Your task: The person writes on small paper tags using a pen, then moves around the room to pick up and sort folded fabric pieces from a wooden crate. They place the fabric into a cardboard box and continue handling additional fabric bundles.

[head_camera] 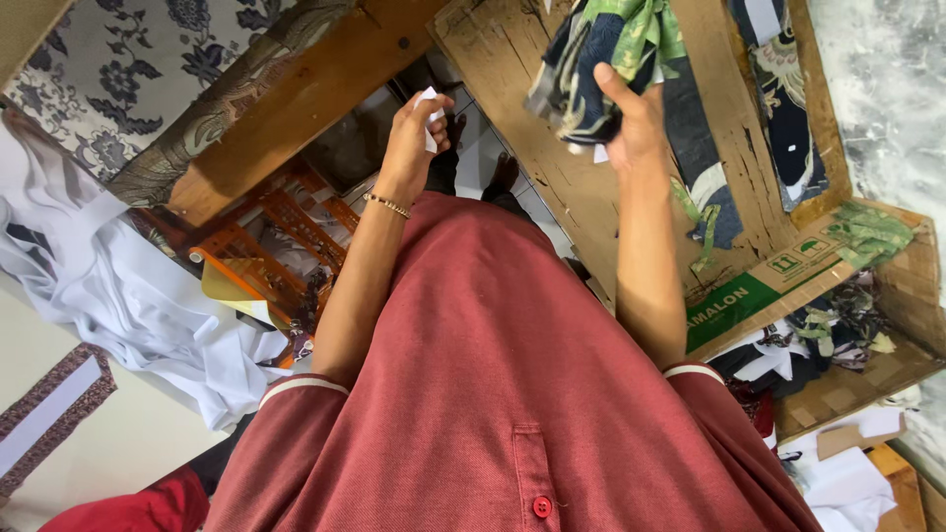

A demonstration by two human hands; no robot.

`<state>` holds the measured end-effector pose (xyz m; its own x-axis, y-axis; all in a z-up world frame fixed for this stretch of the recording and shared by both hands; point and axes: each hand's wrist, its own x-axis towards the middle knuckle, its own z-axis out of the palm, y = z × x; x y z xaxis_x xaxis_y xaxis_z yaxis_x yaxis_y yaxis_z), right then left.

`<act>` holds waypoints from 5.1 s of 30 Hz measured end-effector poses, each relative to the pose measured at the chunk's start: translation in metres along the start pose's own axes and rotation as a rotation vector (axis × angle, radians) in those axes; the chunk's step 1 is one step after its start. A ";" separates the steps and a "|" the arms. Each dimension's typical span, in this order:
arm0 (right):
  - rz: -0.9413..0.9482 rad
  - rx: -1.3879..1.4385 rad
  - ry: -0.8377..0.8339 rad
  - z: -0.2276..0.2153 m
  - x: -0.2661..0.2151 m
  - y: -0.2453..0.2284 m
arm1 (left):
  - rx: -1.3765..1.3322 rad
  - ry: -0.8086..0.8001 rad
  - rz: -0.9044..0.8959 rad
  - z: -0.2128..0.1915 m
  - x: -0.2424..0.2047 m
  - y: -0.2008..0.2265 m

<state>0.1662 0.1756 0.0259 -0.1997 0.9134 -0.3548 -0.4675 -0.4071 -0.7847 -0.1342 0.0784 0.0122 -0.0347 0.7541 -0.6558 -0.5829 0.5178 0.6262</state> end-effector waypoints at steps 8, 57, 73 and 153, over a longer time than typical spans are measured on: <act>0.400 0.084 0.398 -0.059 0.072 0.174 | 0.100 -0.012 -0.024 -0.030 0.020 0.008; 0.155 -0.232 1.122 -0.171 -0.152 0.201 | 1.627 0.065 0.631 0.109 0.189 -0.111; 0.067 -0.217 1.149 -0.209 -0.130 0.238 | 0.686 -0.418 -0.343 0.010 0.263 0.003; -0.236 -0.182 0.269 0.012 -0.131 -0.089 | 0.869 -0.735 0.579 0.204 -0.015 0.026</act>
<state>0.2232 0.0918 0.1484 0.1390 0.9566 -0.2560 -0.3087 -0.2038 -0.9291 0.0166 0.1625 0.1244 0.5132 0.8581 0.0166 0.0966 -0.0769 0.9923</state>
